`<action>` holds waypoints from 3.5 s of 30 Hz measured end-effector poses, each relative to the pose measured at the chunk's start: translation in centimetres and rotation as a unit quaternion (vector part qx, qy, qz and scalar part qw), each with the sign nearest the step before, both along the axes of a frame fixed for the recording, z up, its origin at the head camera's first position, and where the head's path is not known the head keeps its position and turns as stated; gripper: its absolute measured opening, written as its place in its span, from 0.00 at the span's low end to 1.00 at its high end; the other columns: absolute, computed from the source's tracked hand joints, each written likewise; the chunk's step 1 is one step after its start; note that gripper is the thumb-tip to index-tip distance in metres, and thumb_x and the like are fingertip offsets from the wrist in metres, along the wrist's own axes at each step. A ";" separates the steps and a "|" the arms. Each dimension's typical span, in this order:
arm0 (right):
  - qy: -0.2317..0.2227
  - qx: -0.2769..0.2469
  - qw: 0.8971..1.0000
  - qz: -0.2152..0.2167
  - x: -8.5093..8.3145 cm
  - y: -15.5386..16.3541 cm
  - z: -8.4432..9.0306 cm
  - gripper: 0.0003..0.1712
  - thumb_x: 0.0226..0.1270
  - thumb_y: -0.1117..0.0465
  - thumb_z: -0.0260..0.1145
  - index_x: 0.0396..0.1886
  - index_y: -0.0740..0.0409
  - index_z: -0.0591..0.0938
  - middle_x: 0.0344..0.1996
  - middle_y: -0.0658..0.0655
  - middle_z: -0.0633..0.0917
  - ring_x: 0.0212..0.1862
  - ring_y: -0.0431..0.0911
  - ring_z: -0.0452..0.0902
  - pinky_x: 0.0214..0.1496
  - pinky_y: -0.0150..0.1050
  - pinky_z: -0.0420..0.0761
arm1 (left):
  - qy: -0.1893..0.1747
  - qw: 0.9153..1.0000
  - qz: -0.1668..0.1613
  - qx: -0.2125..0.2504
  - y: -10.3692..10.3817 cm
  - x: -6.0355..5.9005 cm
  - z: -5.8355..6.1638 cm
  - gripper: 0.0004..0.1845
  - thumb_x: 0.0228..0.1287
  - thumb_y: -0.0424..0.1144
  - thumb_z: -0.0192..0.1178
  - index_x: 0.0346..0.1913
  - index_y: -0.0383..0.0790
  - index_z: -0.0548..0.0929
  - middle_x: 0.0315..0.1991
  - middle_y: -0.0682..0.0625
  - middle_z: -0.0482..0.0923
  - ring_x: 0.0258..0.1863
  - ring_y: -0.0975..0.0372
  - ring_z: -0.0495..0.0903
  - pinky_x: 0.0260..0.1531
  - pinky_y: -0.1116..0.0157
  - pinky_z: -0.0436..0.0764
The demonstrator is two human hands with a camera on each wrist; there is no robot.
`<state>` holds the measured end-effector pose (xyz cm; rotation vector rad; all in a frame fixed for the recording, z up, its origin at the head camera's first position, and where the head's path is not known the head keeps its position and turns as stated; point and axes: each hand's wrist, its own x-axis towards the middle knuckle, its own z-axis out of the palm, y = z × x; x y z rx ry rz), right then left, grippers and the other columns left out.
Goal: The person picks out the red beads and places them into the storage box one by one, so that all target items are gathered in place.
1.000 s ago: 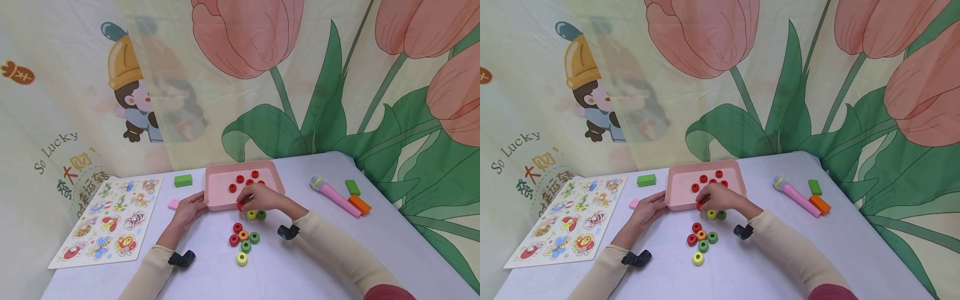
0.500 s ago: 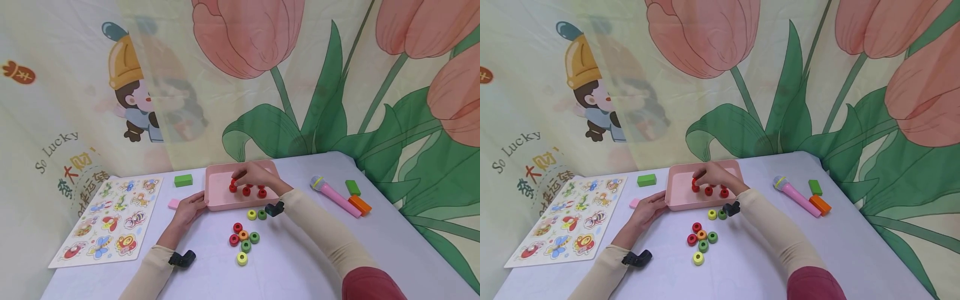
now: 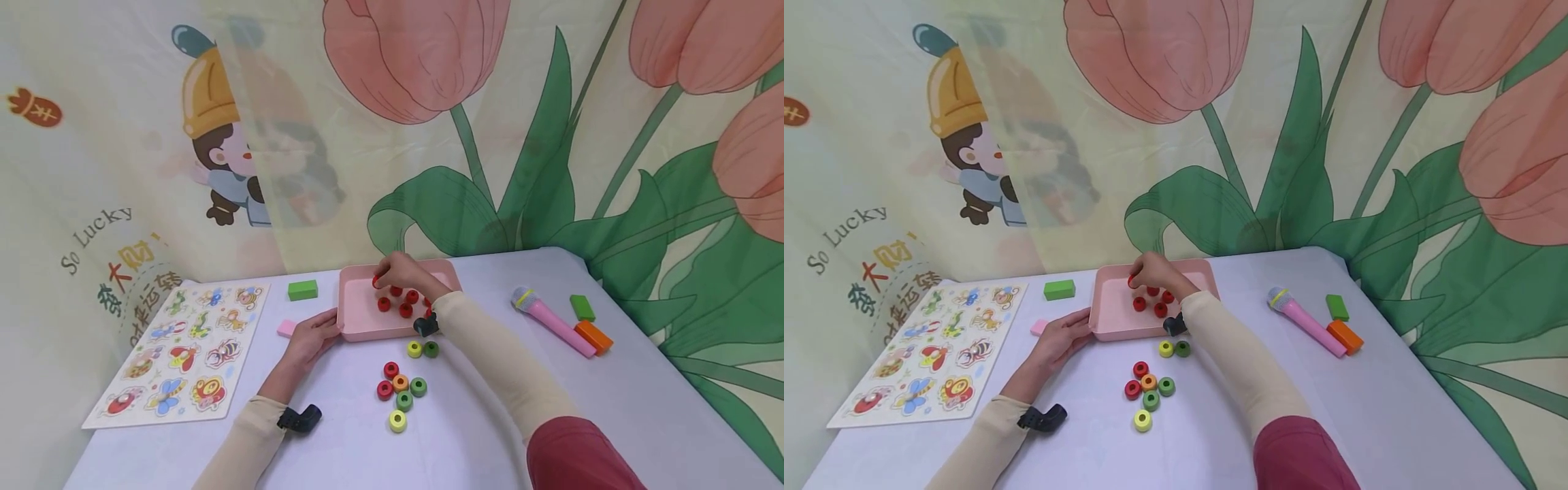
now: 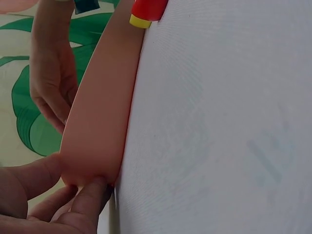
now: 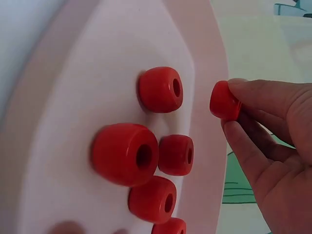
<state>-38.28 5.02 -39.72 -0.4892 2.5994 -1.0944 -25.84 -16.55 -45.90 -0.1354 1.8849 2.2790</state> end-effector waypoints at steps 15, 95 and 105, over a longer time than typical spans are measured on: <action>-0.005 0.051 0.999 -0.002 -1.8 -2.1 -1.4 0.10 0.61 0.65 0.72 0.43 0.60 0.88 0.30 0.56 0.83 0.28 0.50 0.79 0.32 0.39 0.81 | -0.007 1.000 0.009 -0.002 0.0 -0.2 -0.1 0.28 0.68 0.21 0.54 0.70 0.23 0.64 0.68 0.30 0.63 0.67 0.45 0.65 0.63 0.55 0.70; 0.075 -0.002 0.986 0.149 10.1 2.9 -1.3 0.20 0.63 0.62 0.72 0.54 0.59 0.84 0.48 0.53 0.85 0.51 0.44 0.80 0.53 0.34 0.81 | -0.010 1.000 0.014 -0.010 0.3 0.1 0.0 0.28 0.68 0.21 0.54 0.70 0.24 0.64 0.68 0.30 0.63 0.66 0.44 0.67 0.61 0.56 0.72; 0.064 -0.014 0.986 0.155 12.3 3.1 -1.6 0.18 0.61 0.62 0.73 0.52 0.56 0.85 0.44 0.48 0.84 0.48 0.44 0.80 0.52 0.34 0.81 | -0.005 1.000 0.008 -0.006 0.3 0.1 0.0 0.28 0.68 0.21 0.53 0.70 0.22 0.62 0.68 0.28 0.62 0.67 0.43 0.65 0.62 0.55 0.71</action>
